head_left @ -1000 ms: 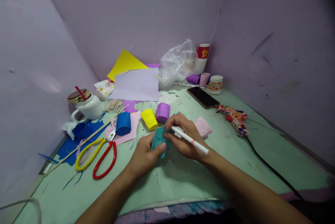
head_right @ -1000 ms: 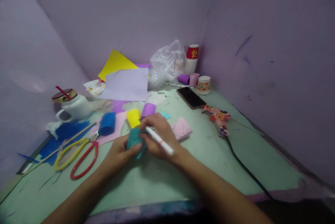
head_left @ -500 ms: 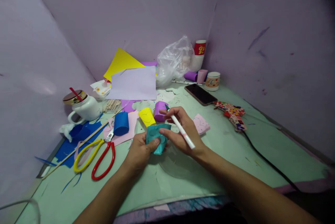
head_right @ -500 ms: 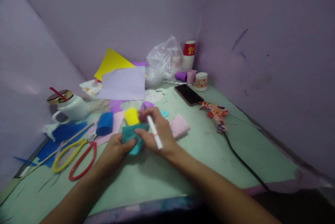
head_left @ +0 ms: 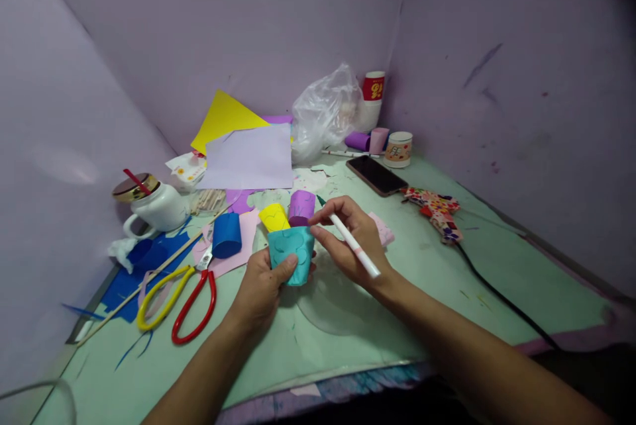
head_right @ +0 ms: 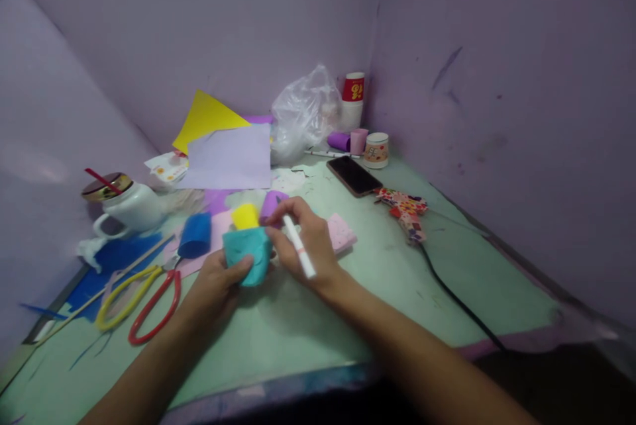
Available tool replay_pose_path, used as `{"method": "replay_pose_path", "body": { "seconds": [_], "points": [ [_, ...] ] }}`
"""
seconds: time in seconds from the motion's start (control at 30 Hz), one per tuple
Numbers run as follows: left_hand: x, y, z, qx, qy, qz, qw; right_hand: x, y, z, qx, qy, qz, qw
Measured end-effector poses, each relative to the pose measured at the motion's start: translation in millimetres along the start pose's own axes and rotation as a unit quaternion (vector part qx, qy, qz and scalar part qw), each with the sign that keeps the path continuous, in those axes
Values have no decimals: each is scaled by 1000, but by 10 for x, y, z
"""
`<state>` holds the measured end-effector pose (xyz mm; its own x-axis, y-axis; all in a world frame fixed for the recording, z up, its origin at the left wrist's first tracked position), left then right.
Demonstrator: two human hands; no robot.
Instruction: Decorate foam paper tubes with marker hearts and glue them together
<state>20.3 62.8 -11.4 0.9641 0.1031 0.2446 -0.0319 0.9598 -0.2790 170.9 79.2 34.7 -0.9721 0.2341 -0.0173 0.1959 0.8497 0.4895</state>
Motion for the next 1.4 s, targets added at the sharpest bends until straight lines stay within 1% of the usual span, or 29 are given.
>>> {"method": "replay_pose_path", "body": {
  "seconds": [0.07, 0.13, 0.2, 0.23, 0.3, 0.4, 0.57, 0.67, 0.77, 0.83, 0.9, 1.0, 1.13, 1.23, 1.4],
  "points": [
    [11, -4, 3, 2, 5, -7, 1000, 40, -5, 38, 20, -14, -35, 999],
    [24, -11, 29, 14, 10, -11, 1000, 114, -29, 108, 71, -11, -96, 993],
    [22, -19, 72, 31, 17, 0, 999, 175, -58, 161, 113, 3, -144, 983],
    [15, -23, 94, 40, 23, 10, 999, 189, -63, 174, 120, 8, -153, 981],
    [6, -33, 119, 52, 42, 24, 997, 194, -56, 179, 111, 12, -145, 983],
    [8, -39, 107, 53, 44, 24, 997, 201, -54, 181, 92, 12, -129, 987],
    [-2, -9, 46, 24, -22, 46, 998, 198, -60, 163, 75, -9, -122, 990],
    [15, 5, 12, 5, -40, 43, 998, 183, -49, 143, 78, -15, -127, 989],
    [39, -2, -32, 1, -16, 18, 1000, 153, -32, 153, 93, -2, -102, 990],
    [41, -15, -62, 8, 25, 4, 1000, 148, -31, 167, 92, 7, -84, 992],
    [24, -24, -72, 21, 63, 4, 998, 156, -39, 178, 89, 22, -74, 993],
    [4, -27, -53, 40, 82, 4, 996, 173, -52, 191, 100, 57, -64, 991],
    [-32, -13, -20, 73, 80, 32, 994, 177, -50, 189, 110, 79, -52, 989],
    [-58, -4, -47, 75, 57, 51, 994, 186, -52, 183, 108, 77, -51, 990],
    [-89, -13, -43, 98, 61, 89, 989, 199, -73, 169, 112, 67, -52, 990]
  ]
}}
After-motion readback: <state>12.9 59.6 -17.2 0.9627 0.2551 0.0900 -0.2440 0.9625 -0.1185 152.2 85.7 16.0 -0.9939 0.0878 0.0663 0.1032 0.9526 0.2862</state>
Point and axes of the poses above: each hand's wrist, its own y-axis towards the middle knuckle, its own x-axis out of the palm, z = x × y, the point moved 6 cm from there along y, towards the middle knuckle, and after that the axes turned 10 degrees about z, right-handed, at the moved point
